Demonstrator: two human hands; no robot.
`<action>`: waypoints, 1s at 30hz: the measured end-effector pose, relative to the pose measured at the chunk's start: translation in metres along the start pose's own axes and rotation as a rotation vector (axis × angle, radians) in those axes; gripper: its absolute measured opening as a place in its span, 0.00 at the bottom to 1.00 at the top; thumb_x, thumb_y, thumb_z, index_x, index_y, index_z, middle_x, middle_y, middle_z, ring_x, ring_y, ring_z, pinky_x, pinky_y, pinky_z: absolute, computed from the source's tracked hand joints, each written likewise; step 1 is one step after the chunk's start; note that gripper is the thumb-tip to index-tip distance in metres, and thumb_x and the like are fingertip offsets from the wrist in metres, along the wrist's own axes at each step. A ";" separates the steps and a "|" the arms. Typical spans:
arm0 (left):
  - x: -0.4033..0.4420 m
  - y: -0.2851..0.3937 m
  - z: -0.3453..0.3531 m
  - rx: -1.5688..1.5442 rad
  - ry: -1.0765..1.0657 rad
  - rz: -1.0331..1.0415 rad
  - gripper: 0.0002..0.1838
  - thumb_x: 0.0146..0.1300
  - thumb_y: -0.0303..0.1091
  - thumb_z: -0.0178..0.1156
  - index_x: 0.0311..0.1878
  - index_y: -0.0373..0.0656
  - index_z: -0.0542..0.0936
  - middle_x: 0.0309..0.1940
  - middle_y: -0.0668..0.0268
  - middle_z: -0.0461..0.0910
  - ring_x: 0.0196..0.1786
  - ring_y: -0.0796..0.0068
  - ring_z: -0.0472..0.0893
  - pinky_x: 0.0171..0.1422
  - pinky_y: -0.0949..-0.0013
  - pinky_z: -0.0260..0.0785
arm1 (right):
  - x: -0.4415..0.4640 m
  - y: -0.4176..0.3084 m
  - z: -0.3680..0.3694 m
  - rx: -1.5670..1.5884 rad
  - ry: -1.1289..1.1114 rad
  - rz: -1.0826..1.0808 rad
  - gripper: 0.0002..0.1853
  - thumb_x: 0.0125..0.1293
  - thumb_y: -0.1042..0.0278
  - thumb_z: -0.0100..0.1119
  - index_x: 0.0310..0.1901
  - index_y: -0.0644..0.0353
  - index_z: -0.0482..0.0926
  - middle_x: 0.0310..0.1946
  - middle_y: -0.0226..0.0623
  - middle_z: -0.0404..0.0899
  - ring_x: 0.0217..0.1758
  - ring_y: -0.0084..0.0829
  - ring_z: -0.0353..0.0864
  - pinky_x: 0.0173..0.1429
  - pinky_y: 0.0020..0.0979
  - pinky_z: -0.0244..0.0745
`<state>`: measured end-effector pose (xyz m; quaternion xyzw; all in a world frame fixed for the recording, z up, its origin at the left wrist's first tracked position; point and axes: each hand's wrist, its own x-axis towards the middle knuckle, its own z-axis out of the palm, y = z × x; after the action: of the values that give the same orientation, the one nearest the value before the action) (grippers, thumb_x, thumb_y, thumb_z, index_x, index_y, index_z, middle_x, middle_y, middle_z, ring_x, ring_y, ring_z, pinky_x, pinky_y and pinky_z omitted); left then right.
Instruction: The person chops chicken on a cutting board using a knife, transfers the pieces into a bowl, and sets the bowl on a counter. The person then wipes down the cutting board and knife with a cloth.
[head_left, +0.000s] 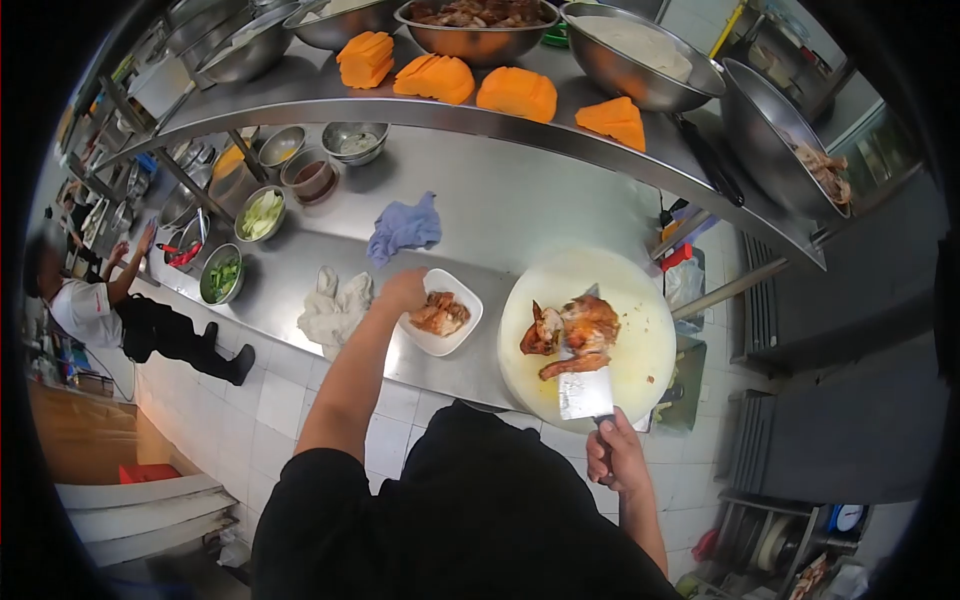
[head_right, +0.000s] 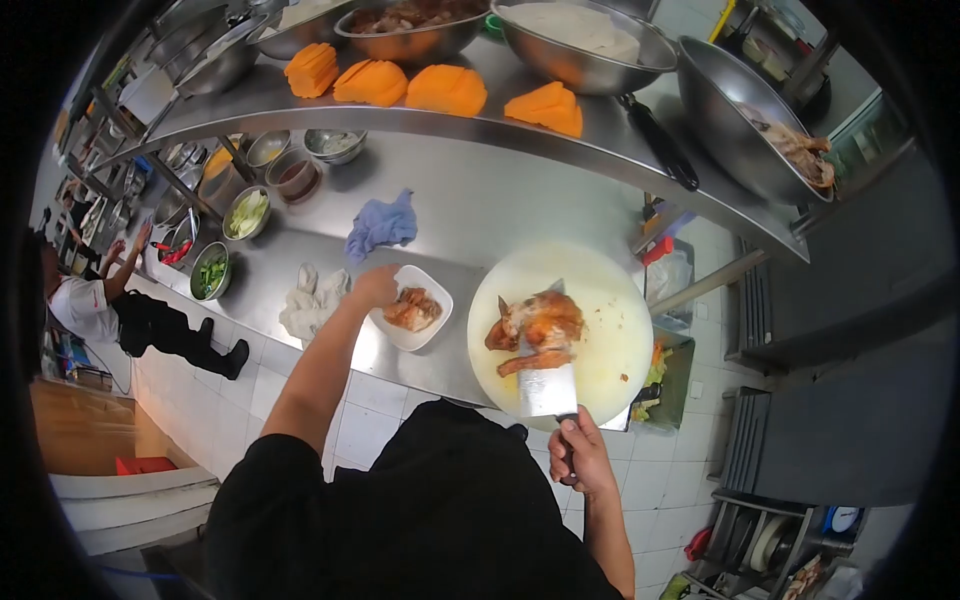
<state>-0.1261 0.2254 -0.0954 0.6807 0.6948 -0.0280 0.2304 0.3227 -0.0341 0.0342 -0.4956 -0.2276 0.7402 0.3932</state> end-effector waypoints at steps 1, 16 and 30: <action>-0.003 0.002 -0.004 -0.004 0.000 -0.002 0.28 0.67 0.33 0.59 0.72 0.46 0.77 0.62 0.49 0.85 0.66 0.45 0.83 0.70 0.50 0.76 | 0.005 -0.001 0.009 -0.007 -0.060 0.022 0.14 0.85 0.57 0.51 0.65 0.47 0.66 0.25 0.30 0.70 0.13 0.22 0.66 0.16 0.30 0.72; -0.088 0.005 0.021 0.108 0.273 0.766 0.24 0.76 0.45 0.59 0.71 0.50 0.78 0.72 0.60 0.74 0.78 0.54 0.70 0.82 0.42 0.58 | 0.064 0.000 0.073 -0.232 -0.289 0.217 0.10 0.86 0.60 0.49 0.58 0.54 0.65 0.26 0.30 0.71 0.16 0.19 0.69 0.20 0.28 0.74; -0.139 0.044 -0.017 -0.300 0.408 0.649 0.40 0.70 0.58 0.67 0.80 0.52 0.70 0.81 0.45 0.63 0.82 0.35 0.62 0.84 0.37 0.55 | 0.132 0.018 0.118 -0.391 -0.346 0.371 0.14 0.84 0.58 0.53 0.60 0.56 0.67 0.27 0.28 0.70 0.16 0.19 0.68 0.21 0.29 0.75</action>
<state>-0.0935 0.1048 -0.0182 0.8151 0.4717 0.2832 0.1814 0.1822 0.0678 -0.0045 -0.4615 -0.3347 0.8149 0.1042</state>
